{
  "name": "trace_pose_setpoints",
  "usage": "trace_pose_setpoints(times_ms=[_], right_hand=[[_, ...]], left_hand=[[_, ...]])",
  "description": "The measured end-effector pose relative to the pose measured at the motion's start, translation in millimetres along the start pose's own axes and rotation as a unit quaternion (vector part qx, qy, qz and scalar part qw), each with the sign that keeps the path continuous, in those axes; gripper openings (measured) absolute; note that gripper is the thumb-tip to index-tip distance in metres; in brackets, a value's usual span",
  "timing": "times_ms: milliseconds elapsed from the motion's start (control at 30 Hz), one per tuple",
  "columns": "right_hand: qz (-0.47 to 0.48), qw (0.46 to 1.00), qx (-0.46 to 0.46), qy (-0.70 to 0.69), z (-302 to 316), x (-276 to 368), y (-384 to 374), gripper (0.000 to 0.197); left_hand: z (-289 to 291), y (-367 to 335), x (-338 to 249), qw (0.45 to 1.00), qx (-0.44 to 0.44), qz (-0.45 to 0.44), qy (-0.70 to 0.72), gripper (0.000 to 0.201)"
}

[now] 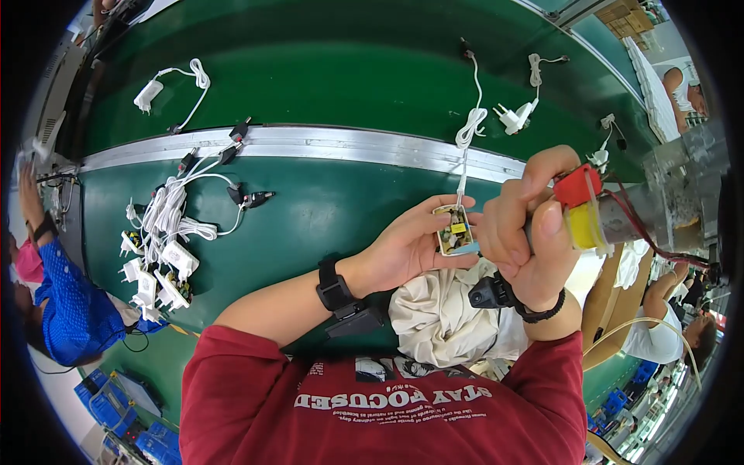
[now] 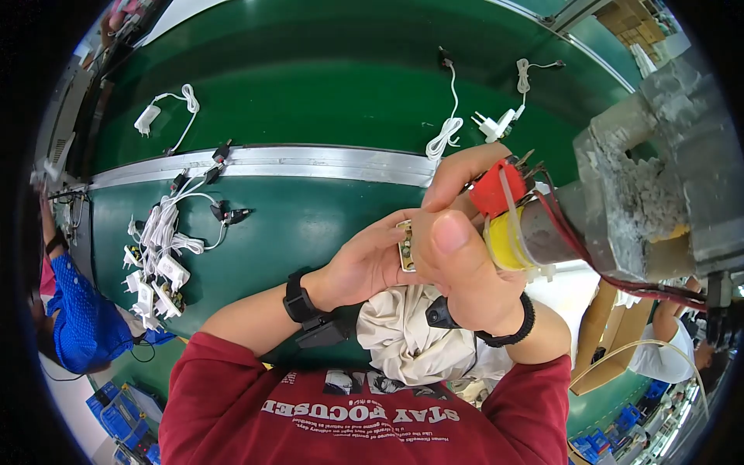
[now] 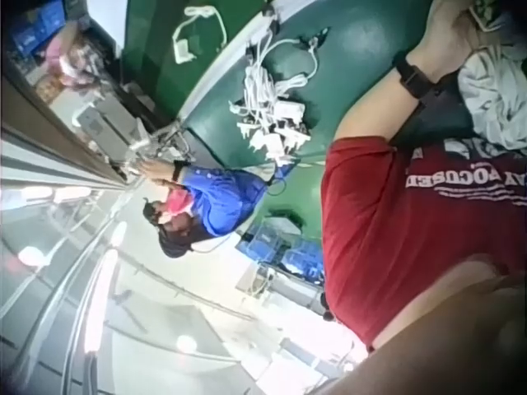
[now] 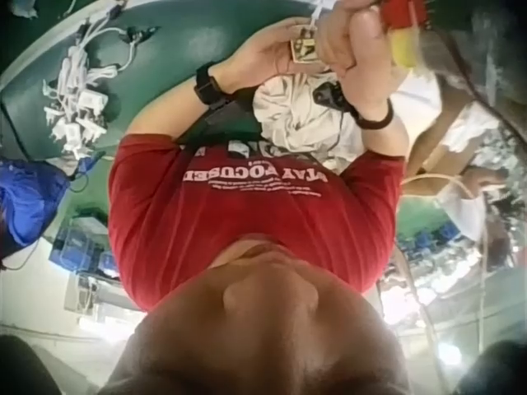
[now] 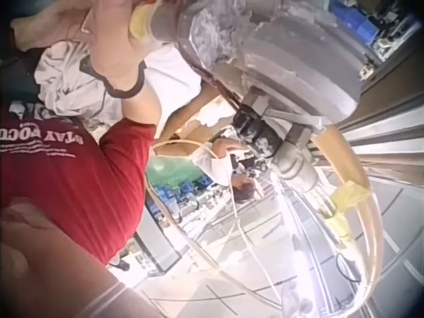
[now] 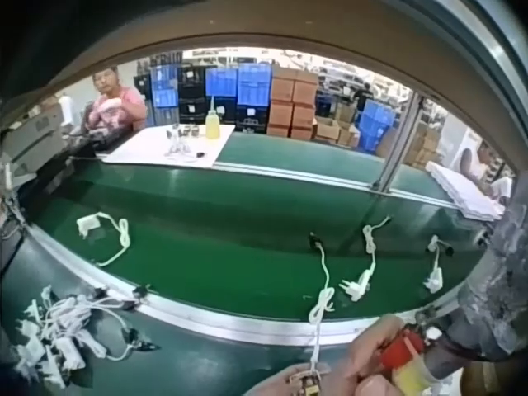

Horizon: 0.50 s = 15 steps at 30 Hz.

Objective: The person picks up a circuit board, applies glue to its components using a dispenser, and places it into a plastic housing before setting the unit back on the conveyor belt.

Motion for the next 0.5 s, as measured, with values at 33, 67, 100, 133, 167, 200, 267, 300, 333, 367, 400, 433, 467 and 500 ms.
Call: trace_pose_setpoints(times_ms=[33, 67, 100, 133, 167, 200, 267, 300, 333, 367, 400, 433, 467, 500], right_hand=[[-0.004, 1.0, -0.003, -0.009, -0.7, -0.4, -0.1, 0.032], [-0.005, 1.0, -0.002, -0.01, -2.0, -0.7, -0.2, 0.032], [-0.006, 1.0, -0.007, -0.015, -2.4, -1.1, -0.3, 0.032], [-0.007, 1.0, -0.012, -0.019, -2.3, -1.3, -0.5, 0.032], [-0.008, 1.0, -0.017, -0.023, -2.1, -1.6, -0.4, 0.032], [-0.008, 1.0, -0.017, -0.023, -2.5, -2.1, -0.2, 0.032], [-0.008, 1.0, -0.017, -0.024, -3.0, -3.3, 0.4, 0.032], [-0.008, 1.0, -0.017, -0.025, -3.1, -3.4, 0.5, 0.032], [-0.009, 1.0, -0.017, -0.025, -3.1, -3.2, 0.5, 0.032], [-0.009, 0.999, -0.018, -0.026, -2.8, -2.8, 0.5, 0.032], [-0.009, 0.999, -0.018, -0.026, -2.5, -2.4, 0.4, 0.032], [-0.009, 0.999, -0.019, -0.027, -2.3, -2.2, 0.3, 0.032], [-0.009, 0.999, -0.019, -0.027, -2.2, -2.1, 0.4, 0.032], [-0.011, 0.999, -0.019, -0.03, -2.3, -2.4, 0.8, 0.032]], left_hand=[[1.1, 0.3, -0.2, 1.0, -0.001, 0.0, 0.0, 0.036], [1.8, 0.6, -0.3, 1.0, -0.001, 0.0, 0.001, 0.036], [2.5, 1.1, -0.3, 1.0, -0.001, 0.0, 0.001, 0.037], [2.7, 1.2, 0.0, 1.0, 0.0, 0.0, 0.001, 0.037], [3.2, 1.5, 0.3, 1.0, 0.0, 0.0, 0.001, 0.037], [3.5, 1.8, 0.5, 1.0, 0.001, 0.0, 0.002, 0.036], [3.9, 2.0, 0.7, 1.0, 0.002, -0.001, 0.004, 0.036], [3.8, 2.0, 0.8, 1.0, 0.002, -0.001, 0.005, 0.036], [3.5, 1.9, 0.8, 1.0, 0.003, -0.002, 0.005, 0.036], [3.1, 1.7, 0.7, 1.0, 0.003, -0.002, 0.006, 0.036], [2.7, 1.4, 0.6, 1.0, 0.004, -0.003, 0.006, 0.036], [2.1, 1.4, 0.4, 1.0, 0.004, -0.003, 0.006, 0.036], [1.8, 1.7, 0.5, 1.0, 0.002, -0.001, 0.006, 0.036], [1.4, 1.9, 0.6, 1.0, 0.001, 0.001, 0.005, 0.036]])
Point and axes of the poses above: each hand's wrist, its own y-axis away from the middle knuckle, its own z-axis out of the back of the hand, x = y × z, the point moved 9 cm from there along -y, towards the middle knuckle, and after that the axes turned 5 degrees about -y, right-handed, at the moved point
